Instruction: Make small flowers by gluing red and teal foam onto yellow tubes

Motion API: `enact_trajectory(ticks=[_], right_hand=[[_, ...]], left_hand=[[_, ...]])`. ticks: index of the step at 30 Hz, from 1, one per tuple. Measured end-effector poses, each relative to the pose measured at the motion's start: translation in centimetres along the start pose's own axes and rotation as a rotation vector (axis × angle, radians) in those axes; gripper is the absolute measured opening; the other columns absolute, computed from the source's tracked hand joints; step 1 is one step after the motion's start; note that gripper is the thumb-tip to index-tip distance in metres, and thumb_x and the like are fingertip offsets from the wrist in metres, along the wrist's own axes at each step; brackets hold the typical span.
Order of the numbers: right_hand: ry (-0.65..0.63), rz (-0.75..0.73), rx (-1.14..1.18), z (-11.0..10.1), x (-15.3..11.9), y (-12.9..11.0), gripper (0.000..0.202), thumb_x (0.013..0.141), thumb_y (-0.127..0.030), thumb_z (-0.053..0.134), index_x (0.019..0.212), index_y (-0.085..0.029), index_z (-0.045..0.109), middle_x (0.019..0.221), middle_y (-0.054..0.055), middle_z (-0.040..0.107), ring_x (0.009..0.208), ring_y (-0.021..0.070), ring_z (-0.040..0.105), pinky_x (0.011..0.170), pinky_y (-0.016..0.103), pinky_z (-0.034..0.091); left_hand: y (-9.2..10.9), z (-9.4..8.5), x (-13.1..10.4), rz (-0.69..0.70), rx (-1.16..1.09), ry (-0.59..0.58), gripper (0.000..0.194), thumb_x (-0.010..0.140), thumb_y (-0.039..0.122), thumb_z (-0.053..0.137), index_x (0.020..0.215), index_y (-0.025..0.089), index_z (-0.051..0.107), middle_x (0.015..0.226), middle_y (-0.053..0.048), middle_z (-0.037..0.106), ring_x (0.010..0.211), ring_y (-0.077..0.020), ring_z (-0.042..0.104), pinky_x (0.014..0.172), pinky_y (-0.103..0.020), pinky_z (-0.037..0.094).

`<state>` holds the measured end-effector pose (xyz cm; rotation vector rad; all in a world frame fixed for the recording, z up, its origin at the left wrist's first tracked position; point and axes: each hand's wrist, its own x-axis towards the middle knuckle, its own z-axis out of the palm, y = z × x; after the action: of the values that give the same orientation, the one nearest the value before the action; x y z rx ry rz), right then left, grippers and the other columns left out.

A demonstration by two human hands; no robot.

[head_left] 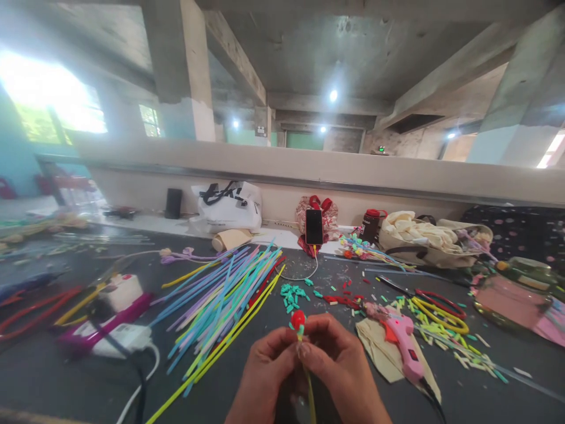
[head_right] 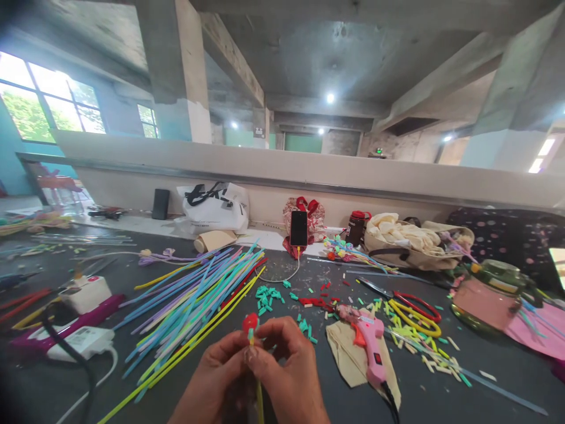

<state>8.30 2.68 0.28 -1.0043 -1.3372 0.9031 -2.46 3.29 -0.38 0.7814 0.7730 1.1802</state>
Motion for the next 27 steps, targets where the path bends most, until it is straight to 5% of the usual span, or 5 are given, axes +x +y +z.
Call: enact_trajectory(ticks=[7, 20, 27], right_hand=[[-0.079, -0.110, 0.017, -0.7, 0.1, -0.5, 0.012, 0.066, -0.028, 0.062, 0.074, -0.020, 0.063, 0.078, 0.003, 0.056, 0.071, 0.0171, 0.053, 0.060, 0.026, 0.042], [-0.034, -0.088, 0.062, -0.7, 0.1, -0.4, 0.007, 0.066, -0.026, 0.063, 0.069, -0.021, 0.064, 0.071, 0.001, 0.057, 0.067, 0.0153, 0.052, 0.061, 0.025, 0.041], [-0.040, 0.074, 0.092, -0.5, -0.3, -0.8, 0.022, 0.062, -0.024, 0.066, 0.083, -0.020, 0.064, 0.071, 0.001, 0.063, 0.061, 0.0149, 0.056, 0.057, 0.024, 0.044]], left_hand=[[-0.2, -0.4, 0.3, 0.195, 0.134, 0.041, 0.019, 0.047, 0.030, 0.075, 0.057, 0.016, 0.068, 0.052, 0.001, 0.059, 0.052, -0.0112, 0.049, 0.050, -0.020, 0.039], [0.2, 0.0, -0.1, 0.228, 0.248, 0.033, 0.018, 0.053, 0.032, 0.070, 0.059, 0.015, 0.069, 0.052, 0.001, 0.055, 0.049, -0.0095, 0.043, 0.044, -0.018, 0.034], [-0.2, -0.2, 0.3, 0.180, 0.166, 0.048, 0.016, 0.053, 0.030, 0.068, 0.055, 0.014, 0.064, 0.046, 0.003, 0.051, 0.043, -0.0084, 0.043, 0.041, -0.018, 0.033]])
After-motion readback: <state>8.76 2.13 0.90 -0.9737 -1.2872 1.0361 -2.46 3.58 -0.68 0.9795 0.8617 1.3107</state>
